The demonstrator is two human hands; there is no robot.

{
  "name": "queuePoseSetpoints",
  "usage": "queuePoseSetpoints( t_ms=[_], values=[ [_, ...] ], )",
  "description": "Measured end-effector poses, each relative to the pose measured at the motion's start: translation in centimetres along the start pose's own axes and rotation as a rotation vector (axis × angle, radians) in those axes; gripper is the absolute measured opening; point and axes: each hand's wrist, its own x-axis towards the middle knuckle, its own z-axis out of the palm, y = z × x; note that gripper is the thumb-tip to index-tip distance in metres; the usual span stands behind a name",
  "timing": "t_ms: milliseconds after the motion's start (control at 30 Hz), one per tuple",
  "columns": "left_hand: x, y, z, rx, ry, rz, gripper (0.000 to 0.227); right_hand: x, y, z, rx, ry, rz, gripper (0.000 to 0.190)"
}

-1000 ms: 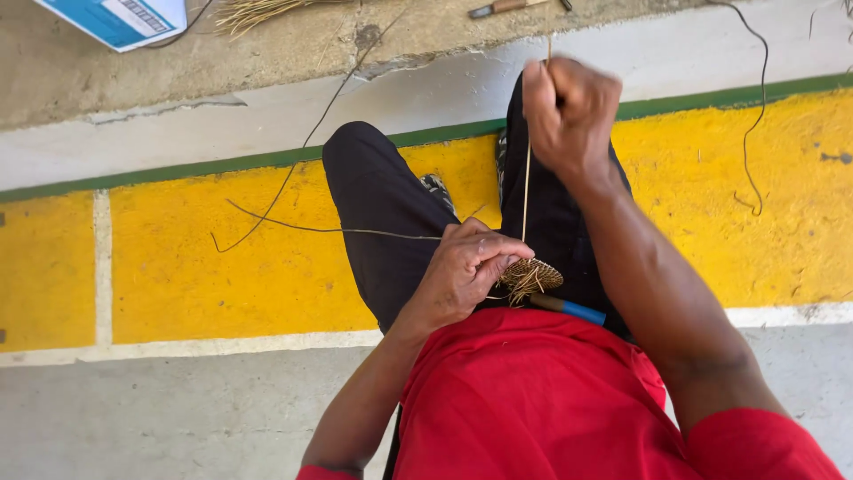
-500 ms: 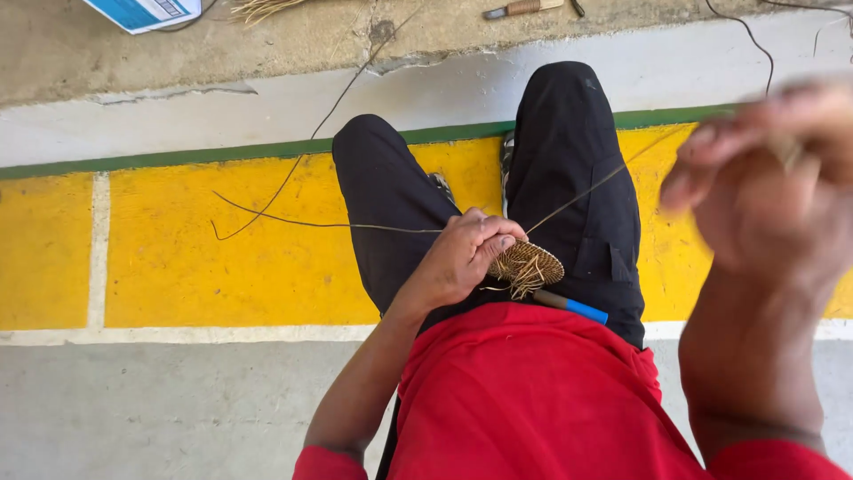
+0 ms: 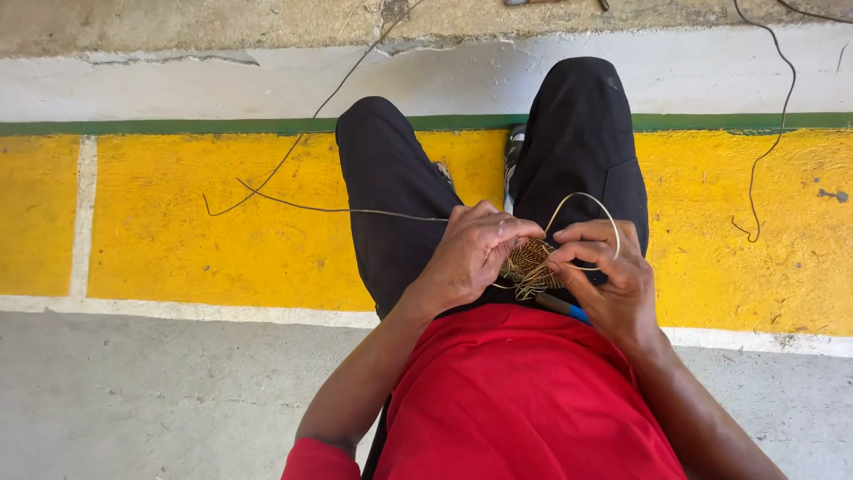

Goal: The recorder is weaving a circular base for a basket or mat using thin natural fiber strips.

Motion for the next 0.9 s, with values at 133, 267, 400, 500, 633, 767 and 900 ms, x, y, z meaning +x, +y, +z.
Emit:
queuePoseSetpoints(
  t_ms=[133,267,400,500,633,767,900],
  values=[
    [-0.2,0.1,0.2,-0.007,0.009,0.008,0.03,-0.2,0.1,0.2,0.01,-0.005,0.001,0.018],
    [-0.3,0.3,0.3,-0.001,0.017,0.015,0.029,-0.1,-0.3,0.4,-0.028,0.018,-0.005,0.019],
    [-0.4,0.5,0.5,0.027,0.037,0.028,0.028,0.0,-0.1,0.6,-0.111,0.074,-0.122,0.023],
    [-0.5,0.4,0.7,0.057,0.052,0.054,0.029,0.3,-0.8,0.8,-0.154,0.063,-0.138,0.024],
    [-0.9,1.0,0.6,0.071,0.042,0.05,0.034,0.0,-0.3,1.2,-0.133,0.067,-0.149,0.026],
    [-1.3,1.5,0.4,0.125,0.079,0.111,0.033,-0.2,0.2,1.4,-0.013,0.062,-0.093,0.026],
    [-1.5,1.7,0.2,0.158,0.051,0.125,0.034,-0.4,0.6,1.0,0.089,-0.003,-0.064,0.024]
  ],
)
